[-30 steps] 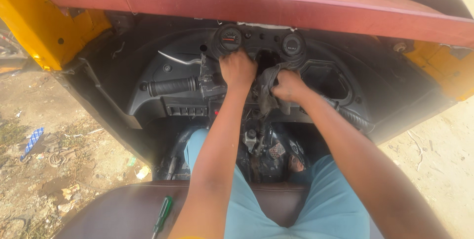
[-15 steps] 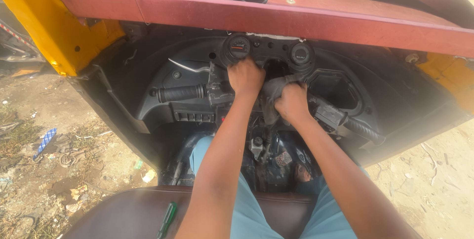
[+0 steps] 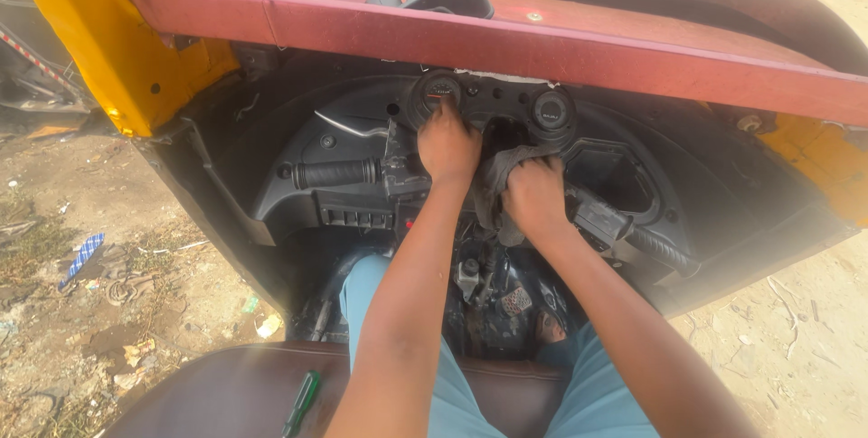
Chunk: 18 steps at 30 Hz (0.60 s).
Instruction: The person removes a plastic dashboard component using a screwdriver, سپس proceeds to clean the internal wiring and components with a cloth while seated inside the vehicle.
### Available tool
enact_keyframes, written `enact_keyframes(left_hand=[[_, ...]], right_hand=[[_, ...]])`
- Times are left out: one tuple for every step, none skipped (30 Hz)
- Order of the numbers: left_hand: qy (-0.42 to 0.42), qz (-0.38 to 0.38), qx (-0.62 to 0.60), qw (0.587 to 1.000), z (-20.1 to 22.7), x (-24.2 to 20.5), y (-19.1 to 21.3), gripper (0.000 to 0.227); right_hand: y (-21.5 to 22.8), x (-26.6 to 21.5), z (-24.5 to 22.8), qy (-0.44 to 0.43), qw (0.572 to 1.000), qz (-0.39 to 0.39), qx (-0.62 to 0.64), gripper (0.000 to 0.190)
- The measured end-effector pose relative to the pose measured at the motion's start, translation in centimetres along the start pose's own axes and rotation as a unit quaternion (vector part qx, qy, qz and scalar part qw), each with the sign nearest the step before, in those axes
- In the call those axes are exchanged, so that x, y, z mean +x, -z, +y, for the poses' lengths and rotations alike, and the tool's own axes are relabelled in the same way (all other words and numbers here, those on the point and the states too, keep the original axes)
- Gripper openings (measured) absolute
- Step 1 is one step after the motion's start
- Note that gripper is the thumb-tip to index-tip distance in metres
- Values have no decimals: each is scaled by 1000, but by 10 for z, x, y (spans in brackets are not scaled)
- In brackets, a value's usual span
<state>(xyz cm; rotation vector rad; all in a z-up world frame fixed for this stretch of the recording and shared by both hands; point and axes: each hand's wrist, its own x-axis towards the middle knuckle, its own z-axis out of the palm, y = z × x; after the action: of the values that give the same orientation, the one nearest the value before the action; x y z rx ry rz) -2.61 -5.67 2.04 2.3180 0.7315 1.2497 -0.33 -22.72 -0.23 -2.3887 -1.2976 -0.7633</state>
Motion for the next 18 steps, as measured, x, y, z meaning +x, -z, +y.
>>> enact_keyframes(left_hand=[[-3,-4,-1,1000,1,-2,0,27],[-7,-7,0,1000,0,-2,0,25],[-13,11,-1,1000,0,0,0,25],[-18,24,-2,1000,1,-1,-1,26],[-23,38,-2,999,0,-2,-2,26],[-16,34,-4,999,-2,-3,-2,26],[-9,30,-5,1000,-3,-4,-3,25],[-1,29,-9,1000,-2,-1,-5,24],[-3,32,-2,999,-2,1,-6,24],[-3,32,5,999,-2,1,-8,23],[-2,33,11,999,-3,0,-9,23],[-3,29,18,999,-3,1,-9,24],[-4,24,24,999,-3,1,-9,26],[-5,19,30,999,-2,0,-9,27],[-9,11,27,1000,-2,-1,-9,28],[-11,8,25,1000,-2,0,-8,29],[-14,5,23,1000,-3,1,-7,30],[-7,3,32,999,-4,2,-6,29]], right_hand=[[6,-3,-4,-12,999,-21,-32,15],[11,1,-5,-21,996,-70,-48,13],[17,9,0,-31,990,-119,-63,11],[20,12,3,-41,981,-172,-78,10],[20,21,6,-38,973,-215,-81,11],[19,33,10,-38,963,-255,-84,14],[17,41,12,-38,951,-294,-87,16],[15,50,15,-35,945,-314,-88,18],[13,57,15,-32,938,-333,-89,21],[10,58,15,-29,930,-354,-90,24],[9,54,16,-27,933,-346,-94,23],[8,50,16,-26,936,-337,-97,22],[7,46,15,-25,939,-327,-100,21],[4,40,12,-51,949,-301,-84,23],[0,33,7,-77,956,-274,-67,24],[-3,29,3,-98,963,-246,-50,26],[-4,27,1,-93,974,-204,-44,30],[-8,25,-6,-92,982,-160,-32,35]])
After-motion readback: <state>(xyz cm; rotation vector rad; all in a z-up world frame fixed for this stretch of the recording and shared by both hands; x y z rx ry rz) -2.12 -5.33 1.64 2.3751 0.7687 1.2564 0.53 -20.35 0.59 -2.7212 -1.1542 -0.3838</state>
